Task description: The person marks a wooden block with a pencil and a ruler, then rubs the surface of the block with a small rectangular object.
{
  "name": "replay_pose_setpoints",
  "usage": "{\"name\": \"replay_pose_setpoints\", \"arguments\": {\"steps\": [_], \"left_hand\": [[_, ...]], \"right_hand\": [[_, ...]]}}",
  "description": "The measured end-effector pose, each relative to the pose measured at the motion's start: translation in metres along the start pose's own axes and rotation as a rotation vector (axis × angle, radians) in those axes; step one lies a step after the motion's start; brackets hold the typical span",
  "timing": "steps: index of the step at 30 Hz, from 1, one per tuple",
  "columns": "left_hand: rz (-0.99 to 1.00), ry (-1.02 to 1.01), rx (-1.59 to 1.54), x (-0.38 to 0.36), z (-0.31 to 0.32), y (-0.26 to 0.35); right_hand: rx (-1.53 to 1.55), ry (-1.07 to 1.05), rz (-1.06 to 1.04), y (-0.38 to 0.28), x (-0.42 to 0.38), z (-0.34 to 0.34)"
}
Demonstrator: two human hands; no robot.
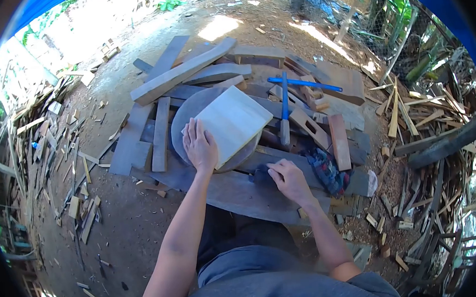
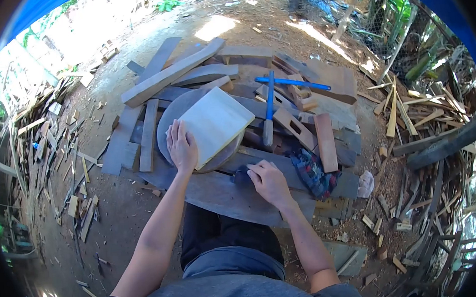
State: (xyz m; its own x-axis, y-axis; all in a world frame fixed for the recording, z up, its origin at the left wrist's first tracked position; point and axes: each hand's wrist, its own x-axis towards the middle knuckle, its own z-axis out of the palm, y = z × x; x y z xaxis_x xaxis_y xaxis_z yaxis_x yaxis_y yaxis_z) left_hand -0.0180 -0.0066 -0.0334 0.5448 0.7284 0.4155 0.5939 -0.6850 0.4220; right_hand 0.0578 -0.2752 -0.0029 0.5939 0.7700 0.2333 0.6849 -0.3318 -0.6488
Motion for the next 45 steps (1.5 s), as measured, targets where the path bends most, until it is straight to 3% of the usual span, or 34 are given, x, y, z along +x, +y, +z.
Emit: {"name": "replay_pose_setpoints", "arguments": {"steps": [3, 10, 24, 26, 28, 30, 33, 38, 40, 41, 43, 44, 45], "left_hand": [[-0.03, 0.004, -0.027, -0.001, -0.002, 0.004], [-0.048, 0.042, -0.065, -0.003, -0.004, 0.006], [-0.086, 0.163, -0.238, -0.008, -0.004, 0.007], [-0.066, 0.165, -0.256, -0.007, -0.004, 0.007], [-0.072, 0.172, -0.241, -0.004, -0.003, 0.006], [-0.068, 0.179, -0.261, -0.006, -0.001, 0.006], [-0.065, 0.176, -0.238, -0.003, 0.0, 0.003], [-0.042, 0.179, -0.214, -0.005, -0.001, 0.003], [-0.065, 0.166, -0.228, -0.004, -0.002, 0.004], [-0.072, 0.174, -0.226, -0.005, -0.003, 0.005], [-0.089, 0.167, -0.242, -0.004, -0.004, 0.006], [-0.089, 0.172, -0.234, -0.002, -0.004, 0.004], [-0.083, 0.143, -0.22, -0.003, -0.002, 0.002]], "right_hand": [[-0.073, 0.154, -0.071, -0.003, 0.031, 0.007], [-0.425, 0.268, -0.08, 0.047, 0.076, 0.052], [-0.502, 0.273, -0.079, 0.05, 0.076, 0.051], [-0.431, 0.228, -0.063, 0.048, 0.07, 0.049], [0.02, 0.34, -0.13, 0.025, 0.055, 0.034], [-0.284, 0.176, -0.233, -0.009, 0.011, 0.01], [-0.394, 0.032, -0.216, -0.011, -0.038, 0.013], [-0.055, 0.138, -0.066, -0.007, -0.023, 0.017], [0.284, 0.112, 0.174, -0.028, 0.002, -0.002], [0.284, 0.106, 0.165, -0.029, 0.018, -0.003], [0.158, 0.306, -0.056, -0.03, 0.056, -0.001], [0.166, 0.305, -0.06, -0.028, 0.076, -0.001], [-0.19, 0.337, -0.153, -0.023, 0.094, -0.001]]}}
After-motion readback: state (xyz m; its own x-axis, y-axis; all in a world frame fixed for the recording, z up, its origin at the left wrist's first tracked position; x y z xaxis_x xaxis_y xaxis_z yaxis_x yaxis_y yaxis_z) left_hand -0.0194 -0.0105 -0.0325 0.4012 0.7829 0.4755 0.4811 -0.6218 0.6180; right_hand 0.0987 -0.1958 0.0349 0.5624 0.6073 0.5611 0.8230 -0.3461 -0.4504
